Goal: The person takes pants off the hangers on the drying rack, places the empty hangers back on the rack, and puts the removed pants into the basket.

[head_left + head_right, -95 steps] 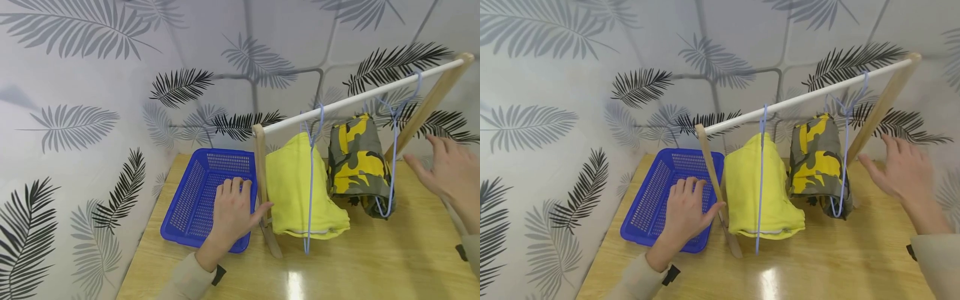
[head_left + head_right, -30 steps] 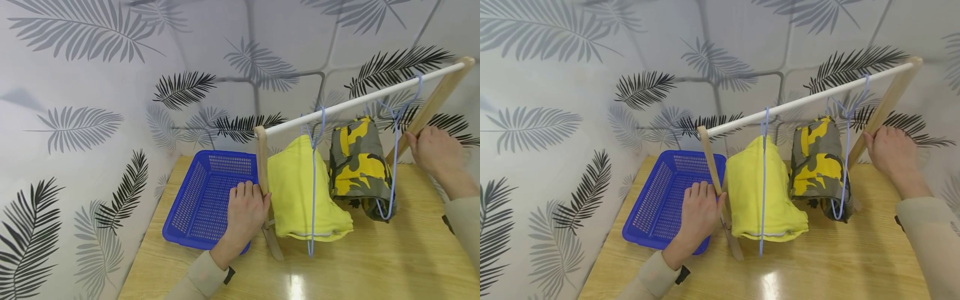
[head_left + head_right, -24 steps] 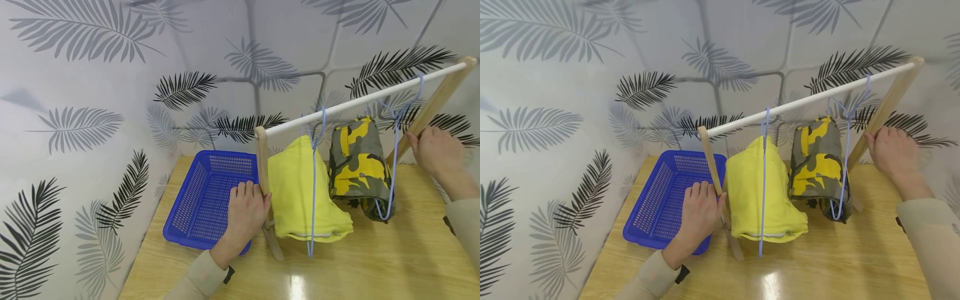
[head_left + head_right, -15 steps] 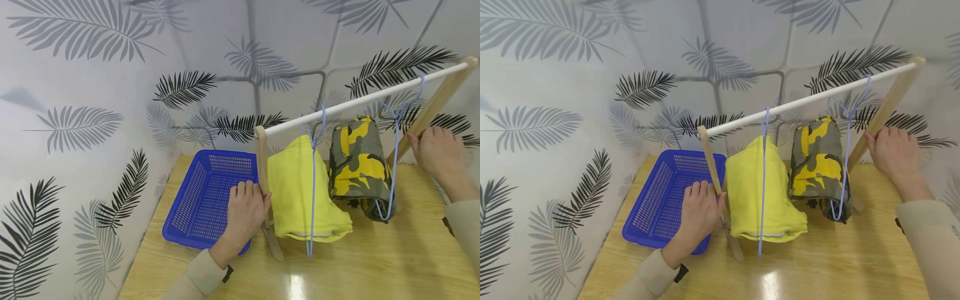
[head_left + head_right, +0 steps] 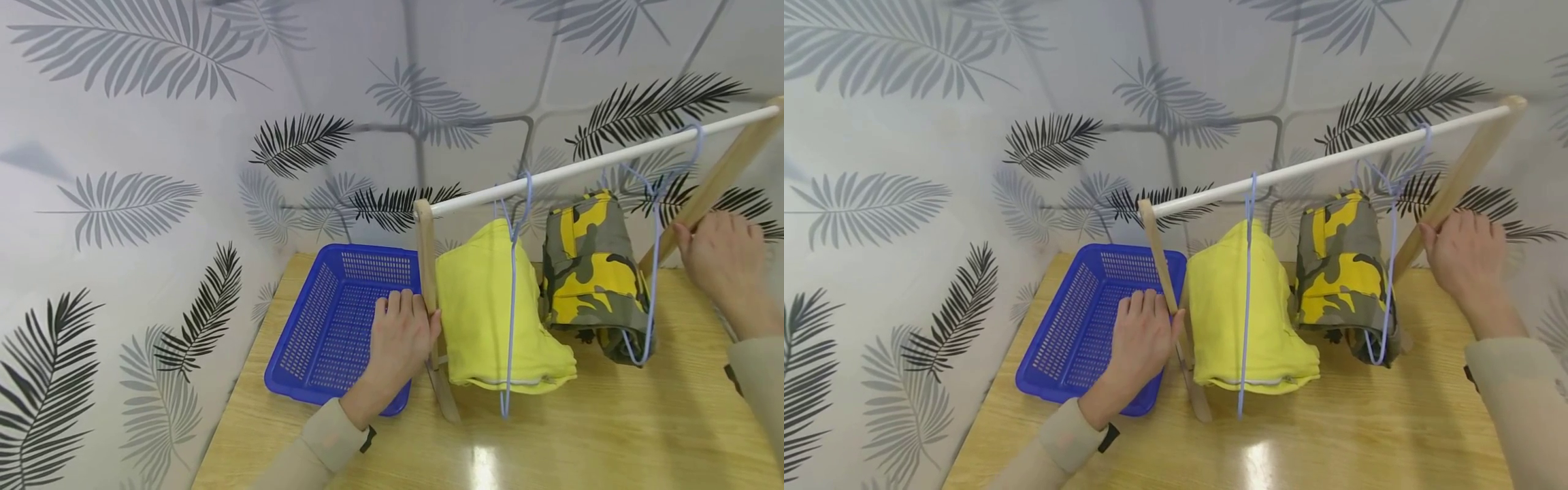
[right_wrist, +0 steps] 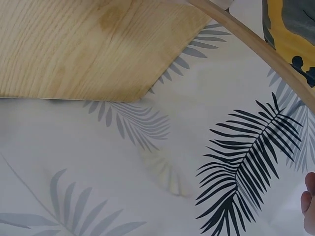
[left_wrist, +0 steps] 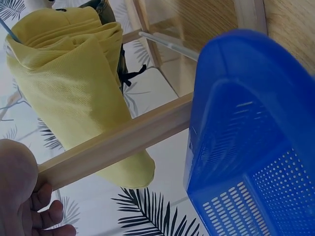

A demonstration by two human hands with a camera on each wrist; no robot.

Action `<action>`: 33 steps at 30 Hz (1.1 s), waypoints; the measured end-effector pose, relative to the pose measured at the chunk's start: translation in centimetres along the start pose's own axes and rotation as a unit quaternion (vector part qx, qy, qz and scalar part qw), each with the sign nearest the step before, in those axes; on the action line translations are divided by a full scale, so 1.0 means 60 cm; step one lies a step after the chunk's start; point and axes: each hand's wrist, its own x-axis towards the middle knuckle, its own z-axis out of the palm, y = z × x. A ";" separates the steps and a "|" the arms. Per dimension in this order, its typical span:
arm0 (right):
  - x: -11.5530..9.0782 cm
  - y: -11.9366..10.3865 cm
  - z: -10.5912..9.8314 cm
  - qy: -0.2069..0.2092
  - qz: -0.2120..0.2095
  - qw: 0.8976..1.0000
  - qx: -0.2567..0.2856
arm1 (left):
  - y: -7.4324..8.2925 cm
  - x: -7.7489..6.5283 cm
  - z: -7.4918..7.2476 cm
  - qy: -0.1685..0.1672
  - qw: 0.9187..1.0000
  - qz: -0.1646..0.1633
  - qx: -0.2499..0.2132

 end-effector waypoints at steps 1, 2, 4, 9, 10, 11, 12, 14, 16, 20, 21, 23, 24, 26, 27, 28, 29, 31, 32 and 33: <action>-0.001 0.001 0.002 0.007 -0.001 1.000 0.002 | -0.001 0.000 0.001 0.002 1.000 0.001 0.001; -0.003 0.002 0.004 0.015 -0.003 1.000 0.001 | -0.002 0.001 0.001 0.003 1.000 0.002 0.003; -0.006 0.002 0.007 0.026 -0.005 1.000 0.000 | -0.004 0.002 0.002 0.002 1.000 0.005 0.005; -0.013 0.004 0.012 0.062 -0.012 0.998 -0.003 | -0.008 0.005 0.006 -0.009 1.000 0.011 0.009; -0.014 0.004 0.013 0.075 -0.015 0.997 -0.001 | -0.008 0.006 0.007 -0.010 1.000 0.011 0.010; -0.016 0.005 0.015 0.090 -0.019 0.996 -0.001 | -0.009 0.007 0.007 -0.010 1.000 0.011 0.011; -0.017 0.005 0.016 0.102 -0.021 0.995 0.003 | -0.009 0.008 0.009 -0.009 1.000 0.011 0.009; -0.021 0.006 0.019 0.118 -0.023 0.993 0.008 | -0.010 0.010 0.010 -0.008 1.000 0.010 0.012; -0.023 0.007 0.020 0.120 -0.020 0.993 0.014 | -0.010 0.013 0.011 -0.011 1.000 0.009 0.013; -0.033 0.012 0.016 0.111 -0.015 0.994 -0.003 | -0.010 0.017 0.014 -0.015 1.000 0.008 0.016; -0.036 0.013 0.014 0.108 -0.016 0.994 -0.006 | -0.010 0.018 0.014 -0.014 1.000 0.009 0.018; -0.041 0.015 0.012 0.110 -0.019 0.994 -0.015 | -0.011 0.020 0.016 -0.012 1.000 0.010 0.024; -0.044 0.015 0.011 0.109 -0.018 0.994 -0.013 | -0.012 0.021 0.017 -0.011 1.000 0.011 0.026; -0.048 0.015 0.012 0.119 -0.019 0.993 -0.004 | -0.013 0.024 0.019 -0.013 0.999 0.014 0.030; -0.050 0.014 0.014 0.128 -0.020 0.992 -0.002 | -0.014 0.025 0.019 -0.015 0.999 0.015 0.032; -0.051 0.014 0.016 0.144 -0.024 0.989 0.002 | -0.014 0.027 0.019 -0.016 0.999 0.016 0.032; -0.053 0.014 0.019 0.163 -0.031 0.986 0.009 | -0.015 0.028 0.020 -0.017 0.999 0.017 0.034; -0.055 0.015 0.025 0.206 -0.048 0.977 0.017 | -0.015 0.031 0.021 -0.017 0.999 0.020 0.036; -0.055 0.015 0.028 0.223 -0.055 0.973 0.021 | -0.016 0.032 0.023 -0.017 0.999 0.022 0.037; -0.055 0.015 0.030 0.232 -0.058 0.971 0.025 | -0.017 0.033 0.025 -0.015 0.999 0.022 0.038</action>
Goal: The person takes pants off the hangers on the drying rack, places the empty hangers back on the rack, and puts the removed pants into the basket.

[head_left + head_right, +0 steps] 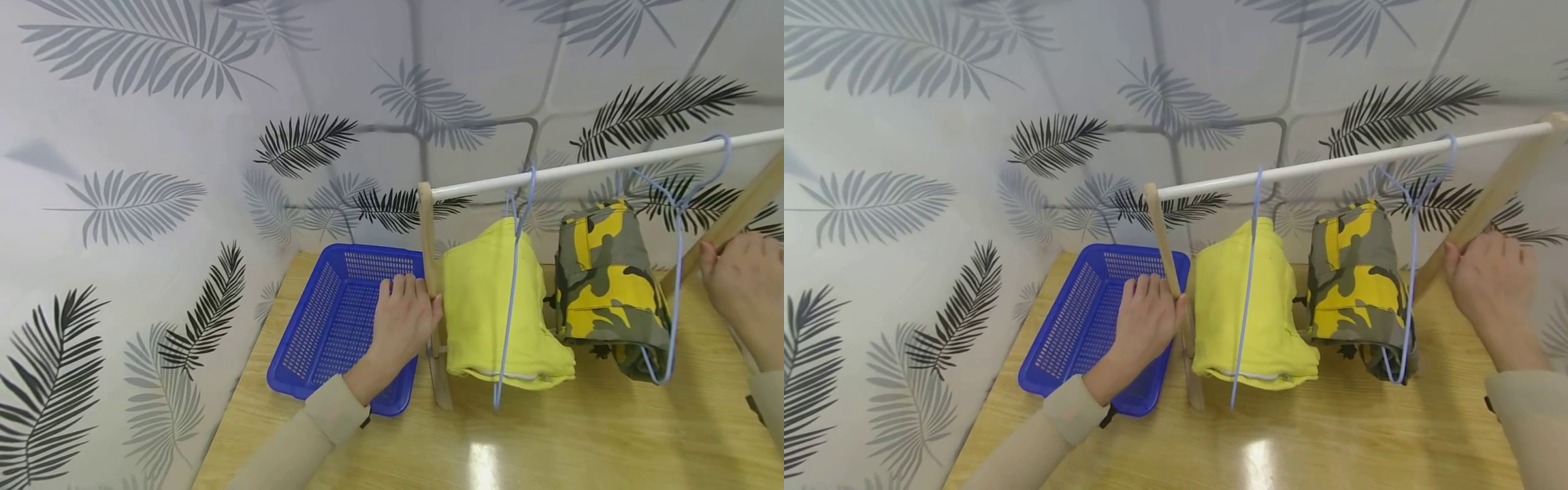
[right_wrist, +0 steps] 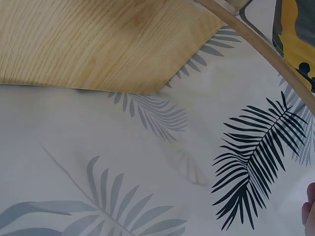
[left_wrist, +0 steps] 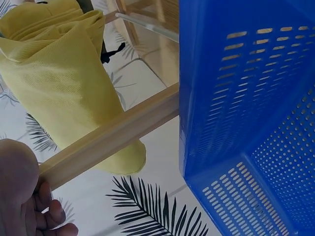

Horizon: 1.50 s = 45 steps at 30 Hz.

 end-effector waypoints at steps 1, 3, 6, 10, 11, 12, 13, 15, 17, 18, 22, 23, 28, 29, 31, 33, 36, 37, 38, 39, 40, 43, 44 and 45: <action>-0.001 0.001 0.002 0.010 -0.002 1.000 0.008 | 0.000 0.001 0.002 0.001 1.000 0.000 0.002; -0.003 0.002 0.002 0.014 0.001 1.000 0.010 | -0.001 0.004 0.007 0.005 1.000 0.001 0.004; -0.005 0.003 0.001 0.016 0.004 1.000 0.012 | -0.002 0.009 0.014 0.007 1.000 0.002 0.006; -0.007 0.000 -0.002 0.026 -0.003 1.000 0.014 | -0.005 0.016 0.018 -0.001 1.000 0.005 0.009; -0.007 -0.001 -0.003 0.026 -0.001 1.000 0.015 | -0.006 0.018 0.019 -0.004 1.000 0.005 0.008; -0.007 -0.002 -0.004 0.026 -0.001 1.000 0.013 | -0.007 0.020 0.019 -0.008 1.000 0.005 0.009; -0.008 -0.002 -0.005 0.023 0.002 1.000 0.012 | -0.007 0.022 0.020 -0.009 1.000 0.005 0.009; -0.009 -0.004 -0.008 0.016 0.009 1.000 0.002 | -0.008 0.025 0.021 -0.012 1.000 0.006 0.009; -0.011 -0.004 -0.011 0.012 0.011 1.000 -0.002 | -0.009 0.027 0.024 -0.011 1.000 0.007 0.008; -0.012 -0.005 -0.012 0.010 0.013 1.000 -0.002 | -0.010 0.028 0.026 -0.010 1.000 0.008 0.008; -0.015 -0.005 -0.013 0.007 0.011 1.000 -0.007 | -0.012 0.033 0.035 -0.002 1.000 0.009 0.006; -0.015 -0.005 -0.013 0.006 0.013 1.000 -0.008 | -0.013 0.034 0.037 -0.002 1.000 0.010 0.005; -0.019 -0.006 -0.013 0.008 0.019 1.000 -0.007 | -0.016 0.040 0.040 -0.016 1.000 0.015 0.006; -0.019 -0.007 -0.014 0.009 0.020 1.000 -0.006 | -0.017 0.041 0.040 -0.018 1.000 0.016 0.005; -0.020 -0.009 -0.014 0.011 0.029 1.000 -0.002 | -0.018 0.044 0.042 -0.023 1.000 0.017 0.003; -0.021 -0.010 -0.014 0.014 0.035 0.999 0.000 | -0.019 0.046 0.045 -0.025 1.000 0.018 0.001; -0.021 -0.012 -0.015 0.015 0.045 0.999 0.000 | -0.020 0.050 0.049 -0.024 1.000 0.017 -0.002; -0.021 -0.013 -0.016 0.015 0.046 0.999 -0.001 | -0.021 0.052 0.050 -0.022 1.000 0.017 -0.003; -0.021 -0.013 -0.016 0.014 0.048 0.999 0.000 | -0.021 0.053 0.052 -0.019 1.000 0.017 -0.001; -0.021 -0.014 -0.016 0.013 0.051 0.999 0.003 | -0.022 0.055 0.053 -0.016 1.000 0.017 -0.001; -0.021 -0.015 -0.016 0.013 0.054 0.998 0.004 | -0.022 0.056 0.055 -0.013 1.000 0.017 -0.002; -0.021 -0.016 -0.017 0.014 0.053 0.998 0.001 | -0.024 0.060 0.058 -0.004 1.000 0.016 -0.001; -0.021 -0.016 -0.018 0.015 0.049 0.999 -0.005 | -0.024 0.061 0.060 -0.002 1.000 0.016 -0.003; -0.021 -0.017 -0.019 0.017 0.043 0.999 -0.012 | -0.024 0.061 0.062 0.000 1.000 0.015 -0.006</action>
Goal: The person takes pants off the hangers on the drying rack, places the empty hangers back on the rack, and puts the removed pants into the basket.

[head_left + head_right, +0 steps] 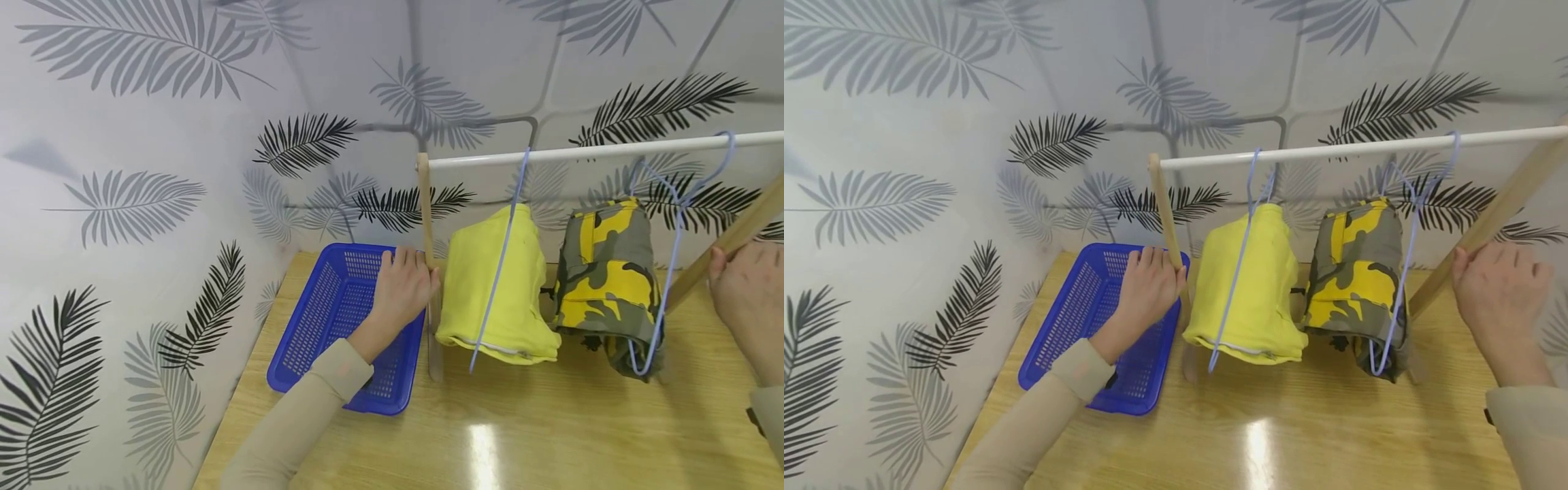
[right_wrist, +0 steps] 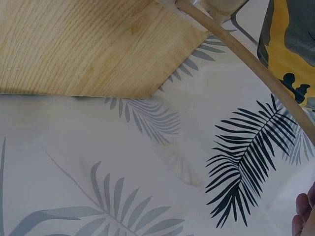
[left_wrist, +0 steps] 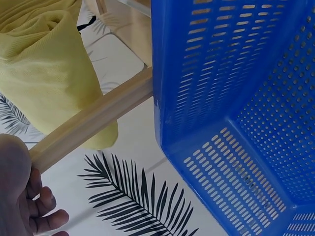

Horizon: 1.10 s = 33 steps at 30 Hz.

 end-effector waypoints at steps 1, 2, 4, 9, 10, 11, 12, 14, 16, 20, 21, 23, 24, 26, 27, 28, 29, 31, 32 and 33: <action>-0.001 0.000 -0.001 0.001 -0.006 1.000 -0.008 | 0.000 0.001 0.002 0.002 1.000 0.000 -0.003; -0.001 0.001 -0.002 -0.001 -0.009 1.000 -0.017 | 0.000 0.002 0.004 0.004 1.000 -0.001 -0.004; -0.003 0.001 -0.004 -0.007 -0.010 0.999 -0.032 | -0.001 0.005 0.008 0.004 1.000 0.000 -0.008; -0.003 -0.003 -0.009 -0.012 0.001 1.000 -0.027 | -0.006 0.014 0.014 -0.007 1.000 0.007 -0.010; -0.003 -0.003 -0.010 -0.011 0.000 1.000 -0.025 | -0.007 0.015 0.015 -0.011 1.000 0.009 -0.010; -0.002 -0.005 -0.011 -0.014 0.003 1.000 -0.025 | -0.008 0.016 0.016 -0.015 1.000 0.010 -0.011; -0.003 -0.005 -0.012 -0.021 0.011 0.999 -0.022 | -0.009 0.017 0.016 -0.020 1.000 0.011 -0.011; -0.003 -0.006 -0.014 -0.035 0.024 0.999 -0.023 | -0.009 0.019 0.017 -0.024 1.000 0.011 -0.012; -0.003 -0.007 -0.016 -0.053 0.038 0.997 -0.029 | -0.010 0.020 0.019 -0.028 0.999 0.010 -0.014; -0.004 -0.008 -0.018 -0.054 0.044 0.997 -0.027 | -0.011 0.023 0.022 -0.025 1.000 0.012 -0.014; -0.004 -0.008 -0.018 -0.053 0.044 0.997 -0.026 | -0.012 0.024 0.023 -0.025 1.000 0.015 -0.011; -0.005 -0.008 -0.019 -0.044 0.038 0.998 -0.022 | -0.013 0.025 0.024 -0.025 0.999 0.021 -0.006; -0.005 -0.010 -0.020 -0.048 0.040 0.998 -0.030 | -0.014 0.025 0.025 -0.025 0.999 0.023 -0.002; -0.006 -0.011 -0.021 -0.048 0.036 0.997 -0.043 | -0.016 0.026 0.025 -0.024 0.999 0.027 0.003; -0.006 -0.012 -0.021 -0.047 0.034 0.997 -0.045 | -0.017 0.026 0.026 -0.023 0.999 0.028 0.003; -0.006 -0.012 -0.020 -0.042 0.028 0.998 -0.049 | -0.018 0.026 0.026 -0.021 0.999 0.029 0.002; -0.005 -0.012 -0.020 -0.039 0.026 0.998 -0.052 | -0.018 0.027 0.026 -0.017 0.999 0.029 0.000; -0.006 -0.011 -0.020 -0.035 0.026 0.998 -0.052 | -0.018 0.028 0.027 -0.011 0.999 0.030 -0.003; -0.006 -0.010 -0.019 -0.033 0.024 0.998 -0.052 | -0.017 0.028 0.028 -0.009 0.999 0.031 -0.004; -0.006 -0.010 -0.019 -0.038 0.029 0.997 -0.053 | -0.017 0.029 0.029 -0.008 0.999 0.030 -0.004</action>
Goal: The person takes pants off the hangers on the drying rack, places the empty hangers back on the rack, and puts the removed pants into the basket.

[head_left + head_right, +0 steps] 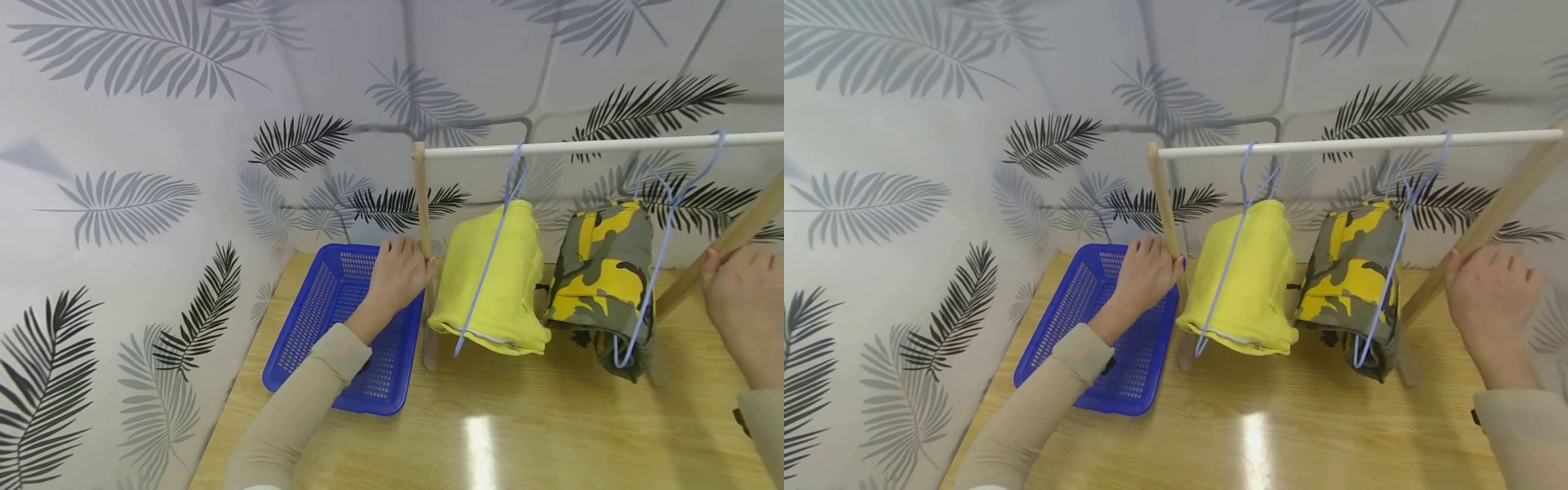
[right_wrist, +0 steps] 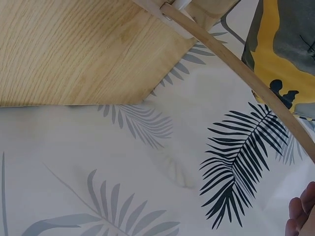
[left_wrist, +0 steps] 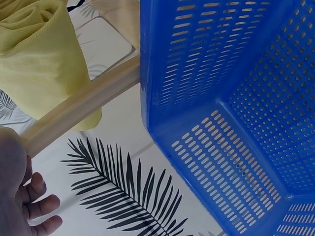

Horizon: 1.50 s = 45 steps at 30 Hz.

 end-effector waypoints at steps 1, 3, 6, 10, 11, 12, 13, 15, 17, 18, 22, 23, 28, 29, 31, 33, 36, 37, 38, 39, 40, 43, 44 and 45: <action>0.000 0.001 0.000 -0.002 0.001 1.000 -0.006 | 0.000 0.001 0.001 0.000 1.000 0.000 0.001; 0.001 0.001 -0.001 -0.021 0.013 1.000 -0.014 | 0.000 0.003 0.002 -0.006 1.000 0.000 0.001; 0.004 0.001 -0.003 -0.054 0.024 0.998 -0.021 | -0.001 0.006 0.005 -0.015 1.000 -0.002 -0.003; 0.010 0.001 -0.006 -0.088 0.024 0.995 -0.025 | -0.003 0.010 0.007 -0.022 1.000 -0.003 -0.004; 0.012 0.002 -0.007 -0.098 0.026 0.995 -0.026 | -0.003 0.011 0.007 -0.022 1.000 -0.004 -0.004; 0.013 0.002 -0.007 -0.101 0.024 0.994 -0.027 | -0.003 0.012 0.008 -0.025 1.000 -0.004 -0.002; 0.013 0.002 -0.007 -0.098 0.024 0.995 -0.025 | -0.004 0.013 0.008 -0.027 1.000 -0.005 -0.002; 0.014 0.002 -0.006 -0.093 0.024 0.995 -0.011 | -0.004 0.014 0.011 -0.028 1.000 -0.005 -0.004; 0.015 0.003 -0.005 -0.085 0.018 0.996 -0.003 | -0.004 0.015 0.013 -0.028 1.000 -0.005 -0.004; 0.015 0.003 -0.005 -0.084 0.016 0.996 0.000 | -0.004 0.016 0.015 -0.027 1.000 -0.005 -0.002; 0.020 0.005 -0.006 -0.114 0.021 0.993 0.001 | -0.006 0.019 0.021 -0.022 1.000 -0.006 0.007; 0.022 0.004 -0.006 -0.125 0.026 0.992 -0.001 | -0.006 0.020 0.023 -0.023 1.000 -0.006 0.010; 0.025 0.002 -0.007 -0.157 0.048 0.986 -0.007 | -0.008 0.025 0.024 -0.030 0.999 -0.010 0.003; 0.025 0.001 -0.007 -0.153 0.050 0.987 -0.005 | -0.008 0.026 0.024 -0.032 0.999 -0.011 -0.001; 0.024 0.001 -0.007 -0.147 0.052 0.988 -0.001 | -0.009 0.028 0.024 -0.035 0.999 -0.013 -0.005; 0.023 0.000 -0.008 -0.140 0.054 0.989 0.004 | -0.008 0.030 0.025 -0.038 0.999 -0.016 -0.010; 0.022 -0.002 -0.011 -0.152 0.059 0.987 0.000 | -0.006 0.031 0.026 -0.047 0.999 -0.017 -0.014; 0.022 -0.003 -0.012 -0.154 0.061 0.986 -0.001 | -0.006 0.031 0.026 -0.048 0.999 -0.016 -0.015; 0.021 -0.003 -0.013 -0.155 0.063 0.986 0.004 | -0.005 0.032 0.026 -0.050 0.998 -0.014 -0.017; 0.020 -0.004 -0.014 -0.159 0.066 0.985 0.007 | -0.005 0.032 0.026 -0.053 0.998 -0.012 -0.017; 0.019 -0.004 -0.014 -0.158 0.066 0.985 0.006 | -0.005 0.032 0.027 -0.054 0.998 -0.009 -0.017; 0.015 -0.005 -0.015 -0.146 0.071 0.987 0.017 | -0.005 0.033 0.027 -0.052 0.999 -0.004 -0.014; 0.013 -0.005 -0.016 -0.143 0.071 0.987 0.021 | -0.005 0.033 0.027 -0.051 0.999 -0.004 -0.014; 0.012 -0.006 -0.017 -0.140 0.073 0.987 0.022 | -0.005 0.033 0.028 -0.050 0.999 -0.003 -0.012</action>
